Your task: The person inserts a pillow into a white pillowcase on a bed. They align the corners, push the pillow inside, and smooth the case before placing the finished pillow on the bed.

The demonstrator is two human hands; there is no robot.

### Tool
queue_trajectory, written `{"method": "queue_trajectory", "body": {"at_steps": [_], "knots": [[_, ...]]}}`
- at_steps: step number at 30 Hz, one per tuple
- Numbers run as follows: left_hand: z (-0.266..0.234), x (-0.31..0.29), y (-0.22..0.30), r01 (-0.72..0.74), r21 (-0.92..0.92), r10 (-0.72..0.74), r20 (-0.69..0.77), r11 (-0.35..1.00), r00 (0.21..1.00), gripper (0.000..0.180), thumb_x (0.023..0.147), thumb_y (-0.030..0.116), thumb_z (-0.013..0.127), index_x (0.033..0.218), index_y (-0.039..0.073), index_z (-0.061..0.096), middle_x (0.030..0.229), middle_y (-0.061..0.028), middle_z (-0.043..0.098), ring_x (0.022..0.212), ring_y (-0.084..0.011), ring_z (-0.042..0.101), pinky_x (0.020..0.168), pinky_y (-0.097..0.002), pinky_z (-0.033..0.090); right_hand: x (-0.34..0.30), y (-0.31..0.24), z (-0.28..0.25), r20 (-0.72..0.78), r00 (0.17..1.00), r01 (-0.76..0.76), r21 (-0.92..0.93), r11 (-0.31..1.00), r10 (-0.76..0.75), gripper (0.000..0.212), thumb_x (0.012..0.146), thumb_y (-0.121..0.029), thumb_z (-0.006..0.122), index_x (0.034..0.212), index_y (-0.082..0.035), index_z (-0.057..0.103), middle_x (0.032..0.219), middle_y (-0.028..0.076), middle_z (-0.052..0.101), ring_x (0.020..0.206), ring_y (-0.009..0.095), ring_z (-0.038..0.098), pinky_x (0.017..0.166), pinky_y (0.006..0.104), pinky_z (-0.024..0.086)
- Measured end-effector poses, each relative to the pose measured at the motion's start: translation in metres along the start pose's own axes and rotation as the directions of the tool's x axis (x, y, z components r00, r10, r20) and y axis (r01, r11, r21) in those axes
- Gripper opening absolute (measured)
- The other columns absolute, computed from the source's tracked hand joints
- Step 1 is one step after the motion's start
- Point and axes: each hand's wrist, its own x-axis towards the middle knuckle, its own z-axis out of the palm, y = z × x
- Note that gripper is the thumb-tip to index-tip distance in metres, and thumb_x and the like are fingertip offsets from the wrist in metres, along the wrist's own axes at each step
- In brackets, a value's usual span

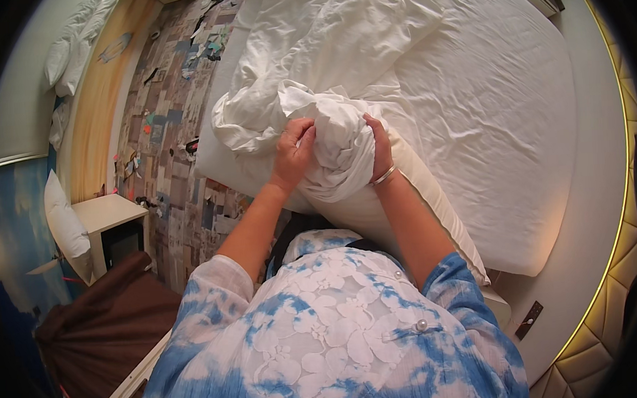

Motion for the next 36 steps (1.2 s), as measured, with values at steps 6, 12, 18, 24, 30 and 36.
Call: {"method": "queue_trajectory", "body": {"at_steps": [6,12,18,24,30,36], "knots": [[-0.008,0.005,-0.005,0.008,0.214,-0.025,0.078,0.977,0.997,0.009,0.079,-0.001,0.062,0.088,0.002,0.063,0.084,-0.0102,0.062,0.074,-0.0258,0.062,0.069,-0.0314,0.050,-0.004,0.003,-0.006,0.022,0.999,-0.028,0.028,0.999,0.027,0.052,0.091,-0.040,0.041,0.128,-0.005,0.051,0.120,0.014,0.061,0.106,0.030,0.061,0.096,0.0424,0.046],[-0.008,0.009,0.002,-0.047,0.298,0.033,0.050,0.954,0.998,0.025,0.077,0.002,0.064,0.102,0.003,0.061,0.096,-0.0141,0.061,0.089,-0.0300,0.060,0.081,-0.0359,0.048,-0.005,0.002,-0.002,0.045,0.999,-0.028,0.065,0.997,0.025,0.053,0.092,-0.040,0.041,0.130,-0.005,0.050,0.122,0.014,0.060,0.108,0.031,0.060,0.097,0.0436,0.045],[-0.007,0.014,0.048,-0.288,0.218,0.244,0.210,0.932,0.947,0.040,0.082,0.008,0.063,0.121,0.001,0.054,0.113,-0.0156,0.059,0.107,-0.0282,0.056,0.093,-0.0345,0.043,-0.006,0.002,-0.007,0.060,0.997,-0.053,0.077,0.996,0.048,0.054,0.092,-0.041,0.039,0.132,-0.006,0.049,0.124,0.013,0.060,0.109,0.031,0.059,0.097,0.0438,0.045],[0.005,0.027,0.033,0.008,0.173,-0.054,0.265,0.985,0.963,0.047,0.080,0.019,0.068,0.121,0.000,0.055,0.113,-0.0195,0.061,0.103,-0.0326,0.060,0.090,-0.0369,0.045,-0.004,-0.002,-0.002,0.059,0.997,-0.048,0.038,0.998,0.046,0.054,0.092,-0.040,0.038,0.131,-0.005,0.050,0.119,0.014,0.061,0.107,0.031,0.060,0.096,0.0438,0.046],[0.017,0.030,0.003,0.223,0.288,-0.269,0.131,0.931,0.954,0.034,0.078,0.018,0.072,0.105,-0.001,0.063,0.087,-0.0098,0.068,0.073,-0.0150,0.063,0.068,-0.0305,0.050,0.008,-0.001,0.000,-0.121,0.991,0.041,-0.091,0.995,-0.052,0.045,0.091,-0.036,0.044,0.119,-0.002,0.055,0.106,0.014,0.065,0.092,0.029,0.065,0.083,0.0412,0.053],[0.029,0.029,0.027,0.169,0.297,-0.161,-0.049,0.940,0.986,0.025,0.077,0.019,0.073,0.089,0.000,0.062,0.075,-0.0113,0.064,0.065,-0.0207,0.059,0.063,-0.0328,0.047,0.028,-0.010,-0.025,-0.319,0.939,0.079,-0.165,0.983,-0.129,0.035,0.088,-0.032,0.051,0.107,-0.004,0.059,0.095,0.012,0.066,0.082,0.029,0.066,0.077,0.0415,0.054]]}}
